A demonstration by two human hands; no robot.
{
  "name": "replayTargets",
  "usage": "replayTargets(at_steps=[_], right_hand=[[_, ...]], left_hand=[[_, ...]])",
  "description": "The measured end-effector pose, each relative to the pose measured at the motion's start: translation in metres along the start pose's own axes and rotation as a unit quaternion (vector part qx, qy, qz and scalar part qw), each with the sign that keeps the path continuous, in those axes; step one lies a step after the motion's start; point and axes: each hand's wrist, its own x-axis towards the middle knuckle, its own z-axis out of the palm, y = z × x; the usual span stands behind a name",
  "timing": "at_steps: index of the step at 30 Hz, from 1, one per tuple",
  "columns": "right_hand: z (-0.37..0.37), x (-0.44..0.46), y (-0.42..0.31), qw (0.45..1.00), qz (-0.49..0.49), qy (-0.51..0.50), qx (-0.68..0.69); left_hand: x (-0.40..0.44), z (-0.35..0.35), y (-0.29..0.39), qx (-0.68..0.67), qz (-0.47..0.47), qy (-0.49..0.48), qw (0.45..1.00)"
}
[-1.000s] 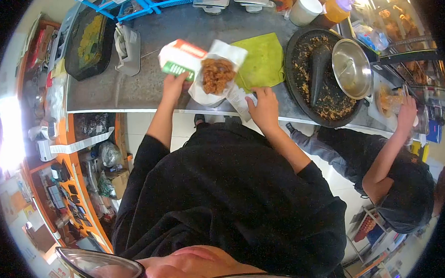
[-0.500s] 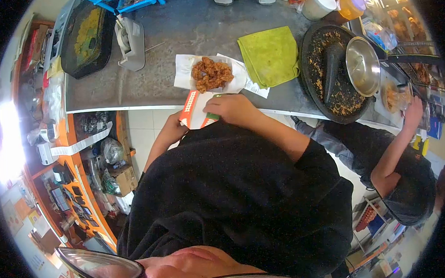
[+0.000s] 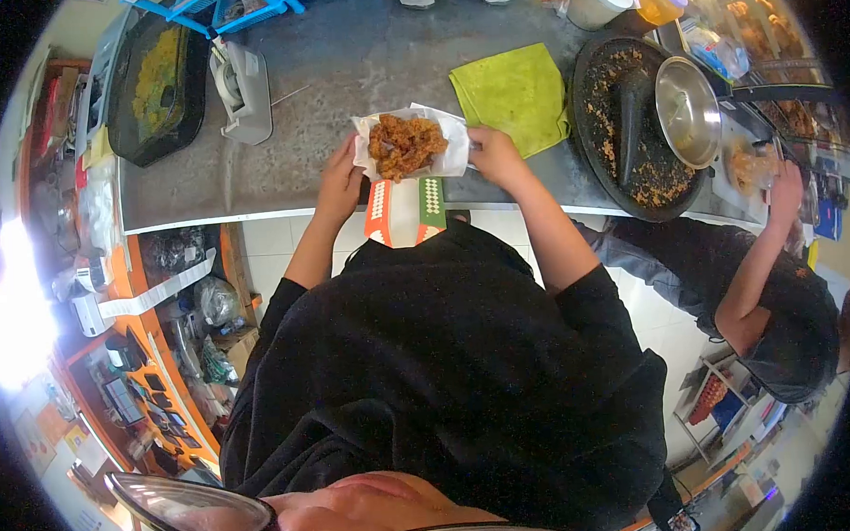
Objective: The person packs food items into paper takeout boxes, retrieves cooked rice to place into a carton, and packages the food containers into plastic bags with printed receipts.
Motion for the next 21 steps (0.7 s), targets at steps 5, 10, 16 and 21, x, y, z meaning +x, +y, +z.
replayTargets(at_steps=[5,10,16,21], right_hand=[[0.019,0.001,-0.023,0.978,-0.2,0.052,-0.015],[0.017,-0.007,-0.057,0.941,-0.218,0.102,-0.238],[0.026,-0.006,-0.07,0.909,-0.192,0.111,-0.354],[-0.002,-0.03,-0.068,0.941,-0.213,0.098,-0.246]], left_hand=[[0.011,0.004,0.014,0.152,0.078,-0.065,0.983],[0.018,0.004,0.029,0.278,0.064,-0.11,0.952],[0.023,0.0,0.043,0.344,0.036,-0.152,0.926],[0.003,-0.018,0.039,0.247,0.144,-0.099,0.953]])
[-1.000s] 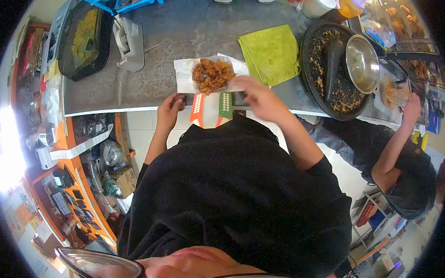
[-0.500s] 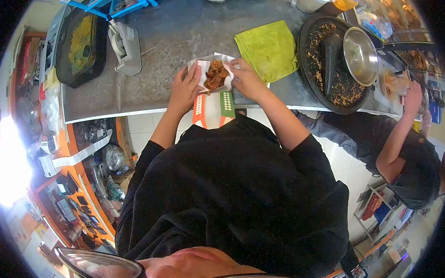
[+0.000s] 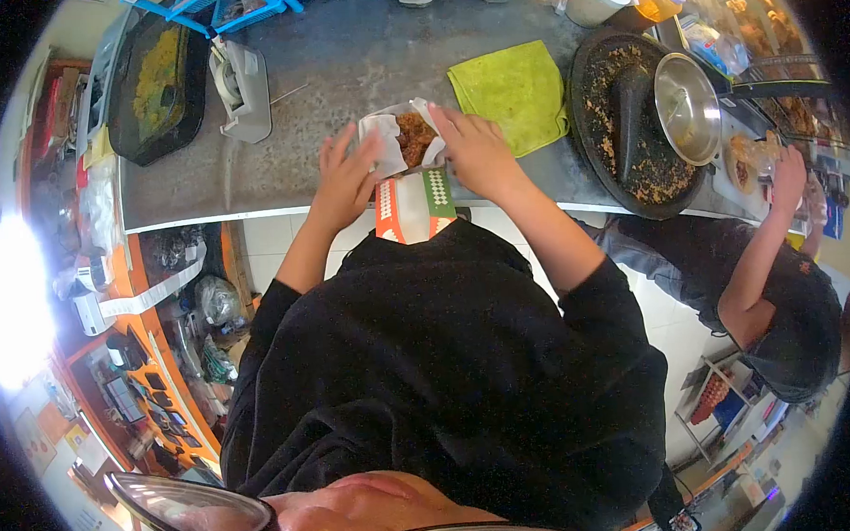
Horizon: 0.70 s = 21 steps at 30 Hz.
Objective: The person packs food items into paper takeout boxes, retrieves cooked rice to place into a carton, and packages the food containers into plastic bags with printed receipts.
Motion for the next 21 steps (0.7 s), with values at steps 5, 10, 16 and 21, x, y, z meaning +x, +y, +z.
replayTargets(at_steps=[5,10,16,21], right_hand=[[-0.024,-0.03,-0.009,0.981,-0.174,-0.084,0.024],[-0.024,-0.036,-0.004,0.981,-0.17,-0.064,0.074],[-0.005,-0.055,0.008,0.986,-0.02,0.048,0.158],[0.038,-0.042,0.008,0.923,0.135,0.132,0.336]], left_hand=[[-0.012,-0.033,0.029,-0.119,0.13,-0.068,0.982],[-0.014,-0.038,0.019,-0.157,0.118,-0.033,0.98],[-0.037,-0.015,0.023,-0.335,-0.03,0.101,0.936],[-0.016,0.036,0.017,-0.438,-0.306,0.198,0.822]])
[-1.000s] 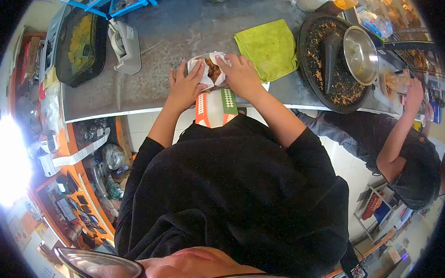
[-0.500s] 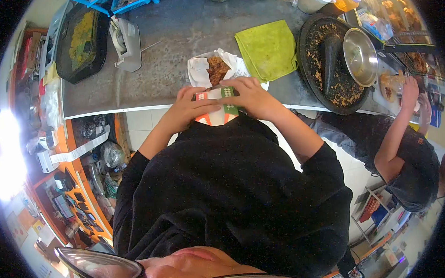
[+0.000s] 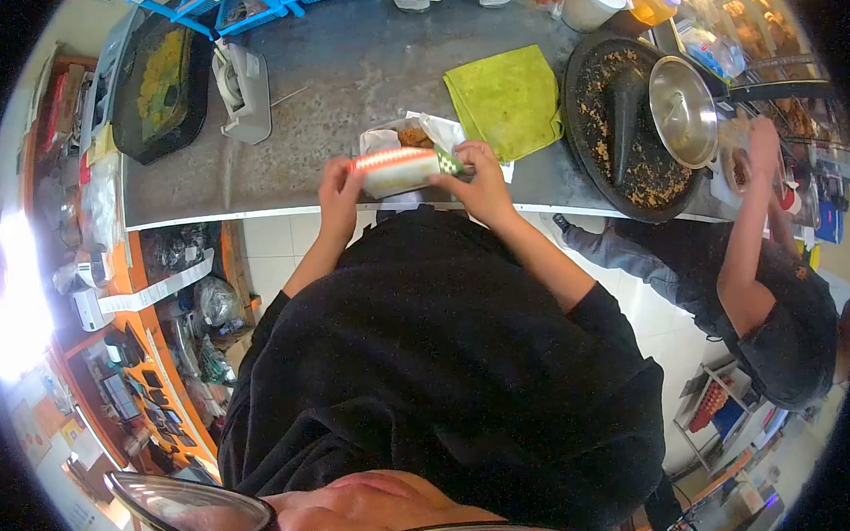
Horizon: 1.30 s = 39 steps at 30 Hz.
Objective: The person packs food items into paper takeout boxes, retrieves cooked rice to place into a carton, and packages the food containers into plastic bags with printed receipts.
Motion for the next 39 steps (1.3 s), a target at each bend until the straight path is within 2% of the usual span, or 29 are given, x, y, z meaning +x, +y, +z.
replayTargets(at_steps=[1,3,4,5,8,11,12,15,18,21,24,27,30,31,33,36,39], right_hand=[[0.004,0.007,-0.002,0.994,0.086,-0.025,0.06],[0.008,0.022,-0.003,0.968,0.231,-0.065,0.069],[0.01,0.029,-0.004,0.947,0.301,-0.084,0.073],[0.013,0.034,-0.007,0.947,0.306,-0.092,0.045],[0.03,0.041,0.015,0.968,0.184,-0.021,0.167],[0.033,0.048,0.033,0.922,0.263,-0.083,0.271],[0.035,0.05,0.037,0.933,0.24,-0.106,0.247],[0.036,0.057,0.04,0.956,0.159,-0.155,0.191],[0.034,0.069,0.038,0.969,0.054,-0.167,0.173],[0.035,0.084,0.034,0.971,0.023,-0.211,0.115],[0.029,0.096,0.019,0.962,-0.032,-0.268,0.049],[0.017,0.105,-0.002,0.933,0.108,-0.276,0.202],[0.014,0.094,0.007,0.974,-0.025,-0.218,0.053],[0.009,0.087,0.01,0.966,-0.086,-0.231,-0.074],[0.0,0.074,0.013,0.891,-0.21,-0.243,-0.322],[0.01,0.062,0.02,0.869,-0.253,-0.218,-0.366],[0.04,0.073,0.016,0.849,-0.287,-0.229,-0.38]], left_hand=[[0.004,0.009,0.004,-0.064,-0.045,0.018,0.997],[0.016,0.027,0.037,-0.193,-0.131,0.055,0.971],[0.022,0.028,0.031,-0.152,-0.141,0.065,0.976],[0.028,0.029,0.015,-0.109,-0.151,0.076,0.979],[0.042,0.032,-0.013,-0.01,-0.15,0.104,0.983],[0.048,0.032,-0.013,0.085,-0.144,0.104,0.981],[0.048,0.032,-0.005,0.118,-0.145,0.099,0.977],[0.044,0.033,0.004,0.002,-0.174,0.059,0.983],[0.045,0.028,-0.005,-0.249,-0.176,0.004,0.953],[0.049,0.024,0.0,-0.194,0.007,-0.063,0.979],[0.046,0.023,0.031,-0.154,-0.044,-0.102,0.982],[0.043,0.025,0.031,-0.163,-0.088,-0.015,0.983],[0.039,0.023,0.028,-0.216,-0.123,0.081,0.965],[0.035,0.018,0.028,-0.239,-0.126,0.108,0.957],[0.027,-0.001,0.021,-0.284,-0.139,0.151,0.937],[0.004,-0.031,0.03,-0.324,-0.163,0.205,0.909],[-0.017,-0.058,0.019,-0.343,-0.141,0.261,0.891]])
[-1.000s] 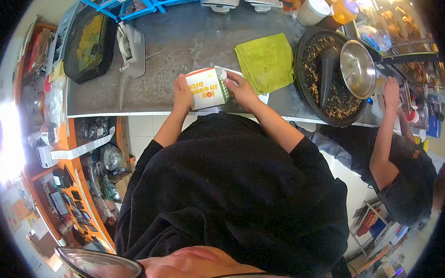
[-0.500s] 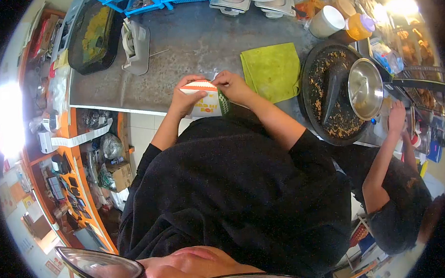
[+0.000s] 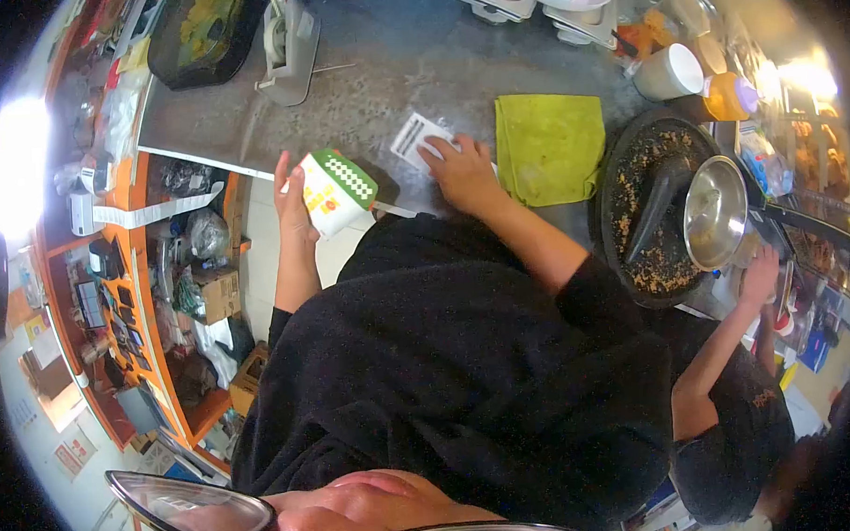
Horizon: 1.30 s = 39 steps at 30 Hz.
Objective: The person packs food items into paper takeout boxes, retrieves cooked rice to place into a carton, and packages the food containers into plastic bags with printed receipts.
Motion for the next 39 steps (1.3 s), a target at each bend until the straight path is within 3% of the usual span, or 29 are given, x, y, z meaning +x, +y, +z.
replayTargets(at_steps=[6,10,13,14,17,21,25,26,29,30,33,34,36,39], right_hand=[[0.04,0.116,-0.026,0.995,0.072,0.04,-0.058],[0.055,0.182,-0.037,0.991,0.1,0.041,-0.084],[0.072,0.216,-0.04,0.984,0.15,0.092,-0.004],[0.07,0.226,-0.047,0.972,0.154,0.173,0.028],[0.045,0.25,-0.088,0.914,0.222,0.16,0.298],[0.054,0.282,-0.121,0.82,0.317,0.083,0.469],[0.031,0.279,-0.154,0.815,0.359,0.138,0.434],[0.036,0.274,-0.162,0.786,0.303,0.206,0.498],[0.037,0.253,-0.173,0.866,0.385,0.045,0.317],[0.046,0.246,-0.172,0.899,0.389,0.028,0.198],[0.056,0.229,-0.172,0.909,0.349,0.015,0.227],[0.057,0.225,-0.169,0.87,0.331,0.036,0.362],[0.022,0.224,-0.179,0.731,0.283,0.068,0.618],[-0.012,0.224,-0.193,0.714,0.162,0.042,0.68]], left_hand=[[0.002,-0.054,0.038,-0.031,0.029,0.042,0.998],[0.027,-0.096,0.069,0.024,0.036,0.049,0.998],[0.055,-0.123,0.093,0.058,0.041,0.053,0.996],[0.063,-0.127,0.105,0.05,0.022,0.054,0.997],[0.098,-0.148,0.121,0.116,0.066,0.037,0.99],[0.132,-0.151,0.145,0.141,0.07,-0.042,0.987],[0.16,-0.152,0.157,0.188,0.075,-0.118,0.972],[0.162,-0.149,0.16,0.204,0.076,-0.122,0.968],[0.164,-0.14,0.164,0.221,0.068,-0.14,0.963],[0.167,-0.141,0.158,0.205,0.072,-0.151,0.964],[0.16,-0.13,0.151,0.23,0.113,-0.173,0.951],[0.157,-0.129,0.149,0.311,0.192,-0.188,0.912],[0.143,-0.115,0.146,0.338,0.313,-0.221,0.86],[0.13,-0.104,0.141,0.358,0.414,-0.248,0.799]])
